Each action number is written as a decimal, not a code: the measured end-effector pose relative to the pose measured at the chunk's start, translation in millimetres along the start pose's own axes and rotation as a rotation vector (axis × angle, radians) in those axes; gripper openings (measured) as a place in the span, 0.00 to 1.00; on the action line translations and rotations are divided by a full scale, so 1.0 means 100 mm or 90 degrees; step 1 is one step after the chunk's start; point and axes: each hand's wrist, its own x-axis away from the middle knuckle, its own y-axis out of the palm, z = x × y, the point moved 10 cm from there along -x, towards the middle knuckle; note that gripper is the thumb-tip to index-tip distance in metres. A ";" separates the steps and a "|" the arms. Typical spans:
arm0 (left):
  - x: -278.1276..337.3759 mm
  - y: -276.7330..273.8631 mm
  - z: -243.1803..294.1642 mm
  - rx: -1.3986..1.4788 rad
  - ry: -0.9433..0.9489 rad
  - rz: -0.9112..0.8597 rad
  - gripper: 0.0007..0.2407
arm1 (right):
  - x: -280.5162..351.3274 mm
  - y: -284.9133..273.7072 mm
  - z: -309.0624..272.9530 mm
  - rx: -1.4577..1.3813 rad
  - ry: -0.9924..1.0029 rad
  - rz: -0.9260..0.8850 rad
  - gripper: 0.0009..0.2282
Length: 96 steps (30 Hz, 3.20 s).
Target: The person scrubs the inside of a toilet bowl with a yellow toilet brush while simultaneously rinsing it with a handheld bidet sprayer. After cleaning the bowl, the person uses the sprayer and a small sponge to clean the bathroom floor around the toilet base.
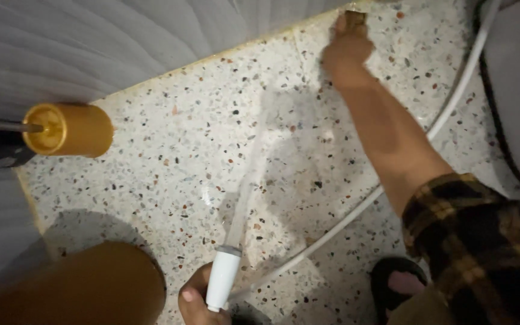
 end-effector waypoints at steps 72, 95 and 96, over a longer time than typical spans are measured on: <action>0.52 2.00 1.43 -0.180 0.293 -0.390 0.26 | 3.44 0.66 3.71 -0.235 0.014 -0.099 0.33; 0.36 1.34 1.82 -0.321 0.433 -0.260 0.24 | 2.47 -0.12 1.32 -0.357 -0.221 -0.114 0.33; 0.35 1.35 1.81 -0.324 0.429 -0.258 0.24 | 2.39 0.05 1.19 -0.357 -0.225 -0.118 0.33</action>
